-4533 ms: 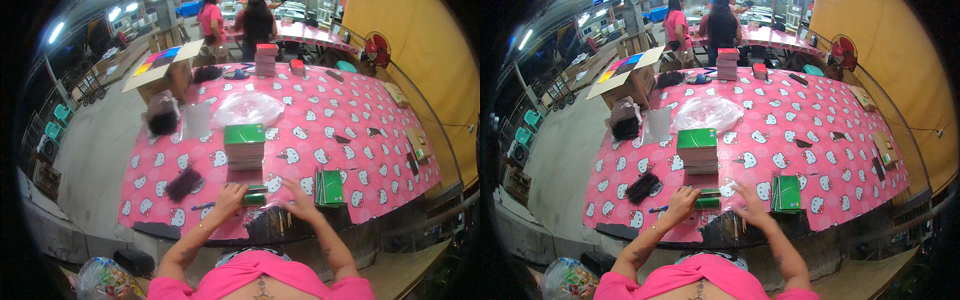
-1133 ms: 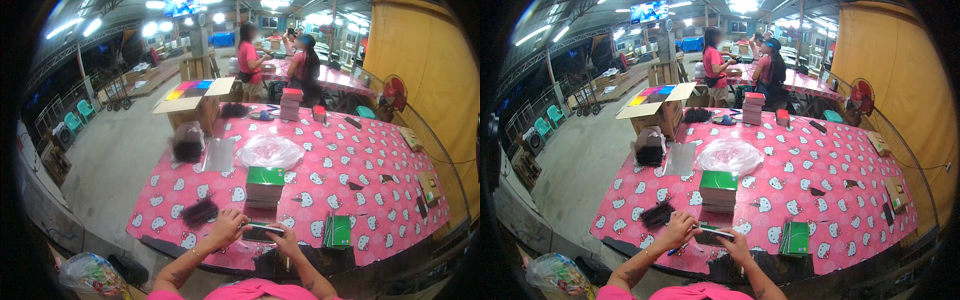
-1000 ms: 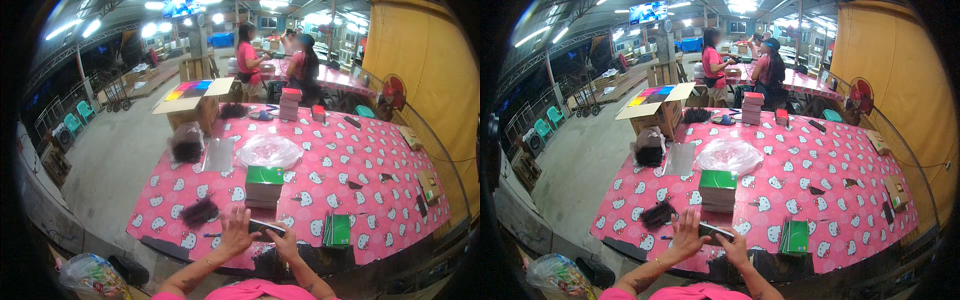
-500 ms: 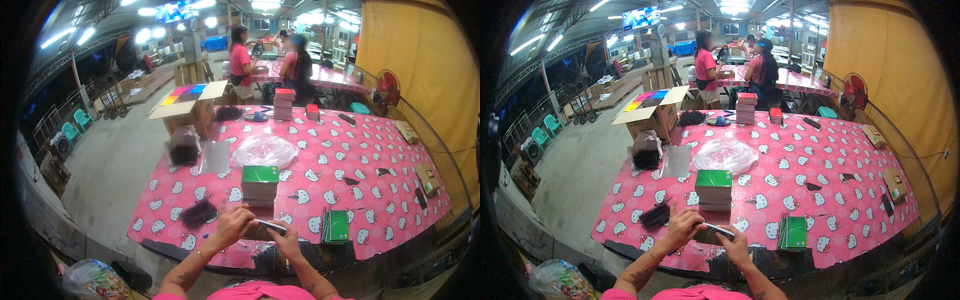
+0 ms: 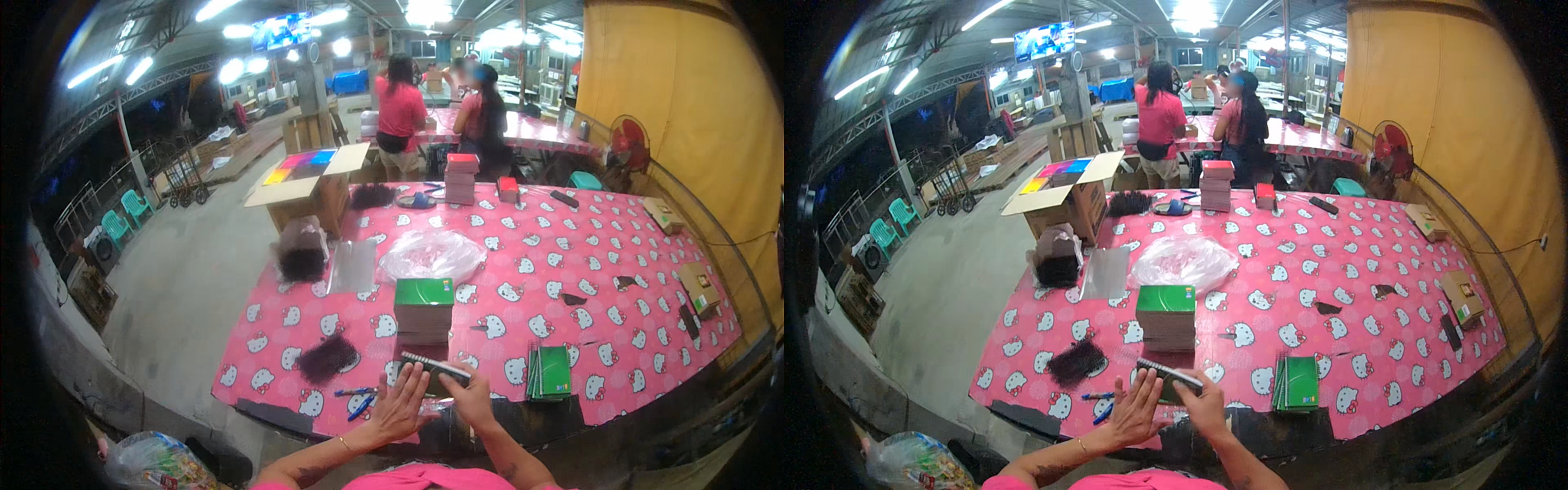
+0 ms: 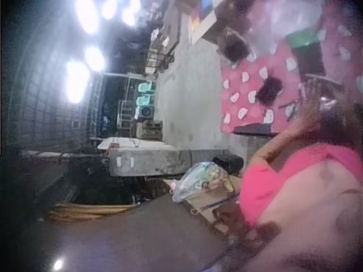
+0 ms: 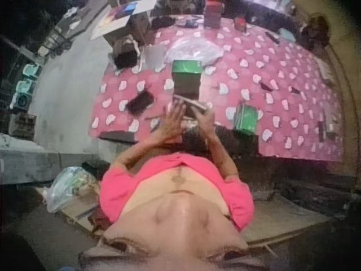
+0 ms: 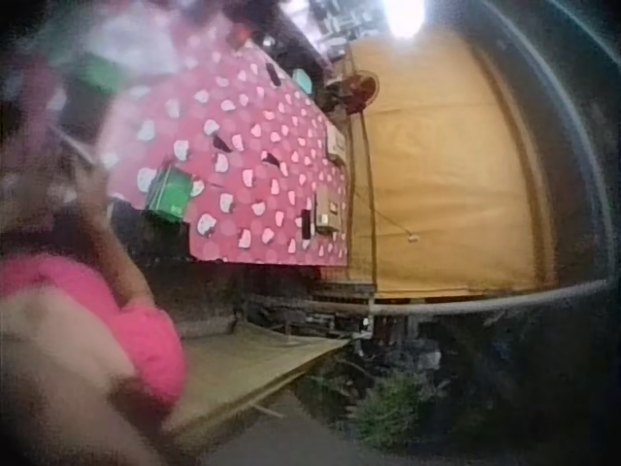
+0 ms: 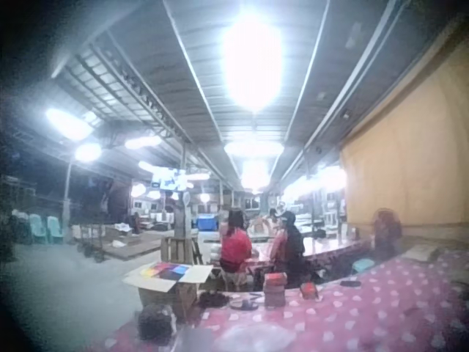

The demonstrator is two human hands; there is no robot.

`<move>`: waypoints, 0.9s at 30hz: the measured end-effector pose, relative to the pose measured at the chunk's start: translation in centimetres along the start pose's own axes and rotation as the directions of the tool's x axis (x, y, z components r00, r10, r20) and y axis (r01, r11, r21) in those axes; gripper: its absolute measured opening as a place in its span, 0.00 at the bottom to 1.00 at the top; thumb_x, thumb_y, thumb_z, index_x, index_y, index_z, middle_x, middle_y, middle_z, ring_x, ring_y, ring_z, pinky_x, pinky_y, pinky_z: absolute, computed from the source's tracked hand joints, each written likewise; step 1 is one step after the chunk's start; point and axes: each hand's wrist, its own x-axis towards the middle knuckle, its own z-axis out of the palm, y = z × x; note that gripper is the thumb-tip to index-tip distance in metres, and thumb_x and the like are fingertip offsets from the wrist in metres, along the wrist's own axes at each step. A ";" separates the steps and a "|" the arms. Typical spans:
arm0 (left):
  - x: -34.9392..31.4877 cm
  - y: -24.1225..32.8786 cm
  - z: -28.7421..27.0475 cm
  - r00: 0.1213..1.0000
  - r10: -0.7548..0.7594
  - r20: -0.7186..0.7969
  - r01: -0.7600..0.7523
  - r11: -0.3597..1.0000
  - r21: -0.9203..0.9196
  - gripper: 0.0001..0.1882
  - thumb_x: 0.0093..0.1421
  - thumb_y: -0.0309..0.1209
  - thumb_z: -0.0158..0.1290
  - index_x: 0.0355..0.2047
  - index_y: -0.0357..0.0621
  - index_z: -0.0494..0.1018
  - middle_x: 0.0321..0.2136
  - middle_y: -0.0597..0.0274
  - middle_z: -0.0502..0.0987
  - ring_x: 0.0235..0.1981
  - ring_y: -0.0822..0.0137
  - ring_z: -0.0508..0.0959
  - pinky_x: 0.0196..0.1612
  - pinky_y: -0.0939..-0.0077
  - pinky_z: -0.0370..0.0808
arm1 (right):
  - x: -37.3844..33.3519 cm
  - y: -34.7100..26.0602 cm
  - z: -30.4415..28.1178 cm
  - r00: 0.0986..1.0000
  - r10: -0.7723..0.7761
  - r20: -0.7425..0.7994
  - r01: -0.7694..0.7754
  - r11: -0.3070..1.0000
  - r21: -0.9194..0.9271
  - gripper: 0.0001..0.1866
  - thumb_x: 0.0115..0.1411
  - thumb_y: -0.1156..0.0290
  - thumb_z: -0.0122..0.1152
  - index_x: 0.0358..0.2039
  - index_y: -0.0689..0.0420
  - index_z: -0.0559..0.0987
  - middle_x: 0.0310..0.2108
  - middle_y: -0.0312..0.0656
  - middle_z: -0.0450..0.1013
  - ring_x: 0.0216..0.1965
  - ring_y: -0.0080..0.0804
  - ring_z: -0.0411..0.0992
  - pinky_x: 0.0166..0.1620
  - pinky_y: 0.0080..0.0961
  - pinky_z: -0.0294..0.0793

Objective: The person picks up green printed materials from a stack by hand, turns them over, and places them onto another stack on a table.

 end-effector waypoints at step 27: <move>5.0 -0.1 -0.3 0.951 0.017 -0.310 -0.060 0.990 -0.130 0.47 0.67 0.63 0.34 0.71 0.33 0.49 0.72 0.42 0.48 0.75 0.46 0.44 0.72 0.45 0.30 | 0.6 0.4 1.0 0.985 -0.135 0.106 0.136 0.991 0.002 0.29 0.63 0.77 0.64 0.65 0.59 0.70 0.43 0.36 0.79 0.41 0.18 0.74 0.44 0.19 0.77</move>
